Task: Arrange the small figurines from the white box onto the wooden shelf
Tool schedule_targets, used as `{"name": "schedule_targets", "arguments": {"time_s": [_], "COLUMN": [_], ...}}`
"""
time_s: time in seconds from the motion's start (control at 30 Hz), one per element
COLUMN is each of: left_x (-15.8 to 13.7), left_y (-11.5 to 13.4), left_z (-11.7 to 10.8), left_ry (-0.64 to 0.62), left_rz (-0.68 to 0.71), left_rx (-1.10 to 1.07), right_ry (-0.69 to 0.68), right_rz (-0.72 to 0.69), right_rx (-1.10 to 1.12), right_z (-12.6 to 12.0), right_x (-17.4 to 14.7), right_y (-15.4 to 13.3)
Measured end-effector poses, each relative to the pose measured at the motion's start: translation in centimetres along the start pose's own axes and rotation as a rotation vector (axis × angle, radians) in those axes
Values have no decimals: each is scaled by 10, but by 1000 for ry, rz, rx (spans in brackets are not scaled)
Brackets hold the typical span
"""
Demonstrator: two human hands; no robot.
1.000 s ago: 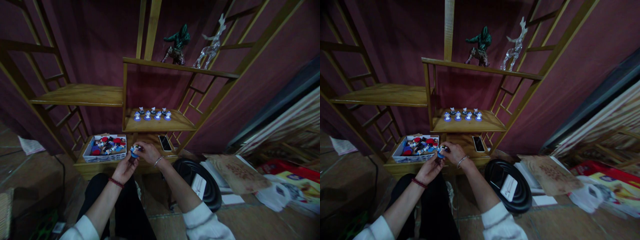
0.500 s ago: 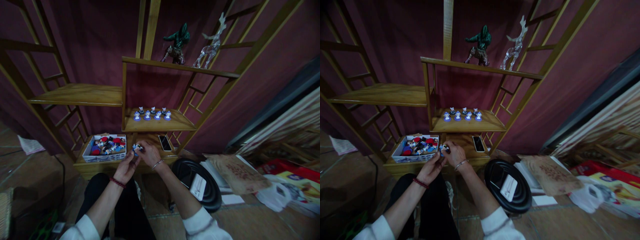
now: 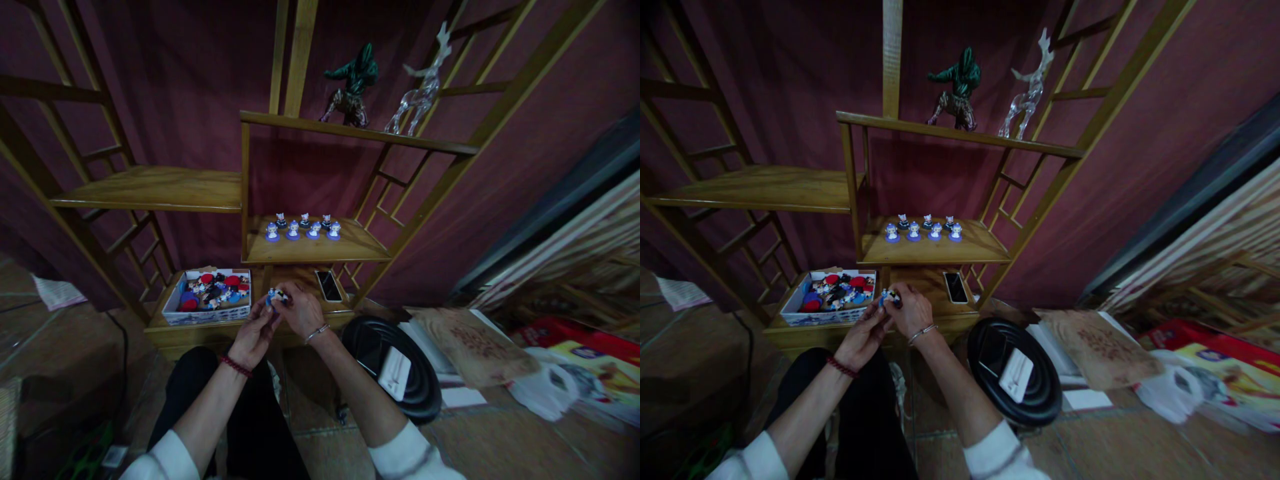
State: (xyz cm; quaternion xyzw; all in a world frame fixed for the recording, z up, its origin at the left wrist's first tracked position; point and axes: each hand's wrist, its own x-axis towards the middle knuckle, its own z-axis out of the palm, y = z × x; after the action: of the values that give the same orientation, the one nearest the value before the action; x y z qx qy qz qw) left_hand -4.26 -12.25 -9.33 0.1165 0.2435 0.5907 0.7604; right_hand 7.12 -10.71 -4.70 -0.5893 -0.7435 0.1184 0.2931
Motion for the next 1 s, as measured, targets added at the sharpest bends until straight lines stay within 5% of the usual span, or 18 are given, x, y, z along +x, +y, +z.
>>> {"name": "schedule_targets", "arguments": {"time_s": [0.37,1.0], "left_x": [7,22], "left_y": [4,-18], "left_z": [5,29], "left_ry": [-78,-137], "left_rz": [16,-51], "left_rx": [-3,63], "right_ry": [-54,26], "right_rz": [-96,-157], "right_rx": [306,99], "right_z": [-12,-43], "right_x": [2,4], "right_y": [8,35]}}
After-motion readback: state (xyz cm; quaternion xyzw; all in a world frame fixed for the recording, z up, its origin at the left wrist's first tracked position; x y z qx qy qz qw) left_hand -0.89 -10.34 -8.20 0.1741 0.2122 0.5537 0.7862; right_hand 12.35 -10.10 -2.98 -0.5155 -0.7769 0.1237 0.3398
